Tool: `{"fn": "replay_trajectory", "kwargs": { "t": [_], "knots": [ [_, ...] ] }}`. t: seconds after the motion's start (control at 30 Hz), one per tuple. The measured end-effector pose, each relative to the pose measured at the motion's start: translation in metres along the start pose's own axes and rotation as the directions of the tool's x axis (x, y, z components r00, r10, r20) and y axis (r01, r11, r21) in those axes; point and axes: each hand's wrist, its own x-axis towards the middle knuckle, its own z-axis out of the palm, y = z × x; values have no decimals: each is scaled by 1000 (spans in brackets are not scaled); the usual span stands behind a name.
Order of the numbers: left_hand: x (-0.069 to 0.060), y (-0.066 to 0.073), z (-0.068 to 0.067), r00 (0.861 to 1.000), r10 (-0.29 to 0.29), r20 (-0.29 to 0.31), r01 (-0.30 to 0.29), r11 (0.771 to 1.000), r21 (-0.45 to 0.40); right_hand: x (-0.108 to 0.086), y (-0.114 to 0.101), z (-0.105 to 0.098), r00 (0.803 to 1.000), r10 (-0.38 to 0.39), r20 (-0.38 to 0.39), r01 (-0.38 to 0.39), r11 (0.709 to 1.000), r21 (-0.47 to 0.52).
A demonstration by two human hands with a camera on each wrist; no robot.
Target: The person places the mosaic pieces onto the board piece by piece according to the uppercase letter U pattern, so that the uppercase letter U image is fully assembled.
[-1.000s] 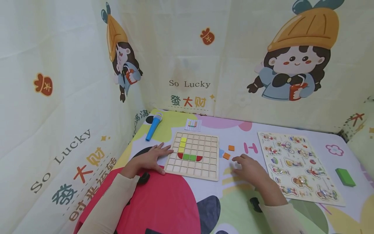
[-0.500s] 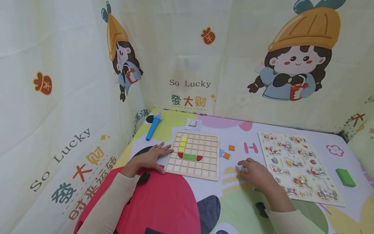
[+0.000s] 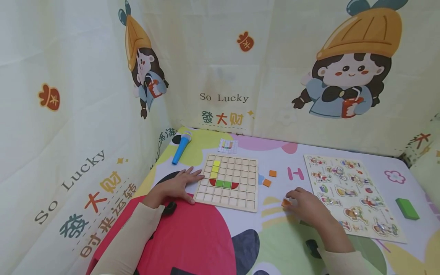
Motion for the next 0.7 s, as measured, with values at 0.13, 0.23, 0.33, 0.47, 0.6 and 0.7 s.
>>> {"fn": "replay_trajectory", "kwargs": {
  "t": [0.13,0.23,0.33,0.47,0.6,0.7],
  "knots": [
    [-1,0,0,1000,3,5,-3,1000,4,-1,1,1,999,8,31,-9,1000,18],
    [-1,0,0,1000,3,9,-3,1000,5,0,1,2,998,20,59,-23,999,38],
    [-1,0,0,1000,-8,10,8,1000,1,1,1,3,996,32,82,-37,998,58],
    [-1,1,0,1000,-12,7,12,1000,0,2,1,4,996,22,89,-29,997,75],
    [-1,1,0,1000,-1,2,1,1000,-2,3,2,5,998,-7,67,2,998,68],
    [0,0,0,1000,4,4,-4,1000,-1,3,3,7,998,-19,59,15,998,62]
  ]
}}
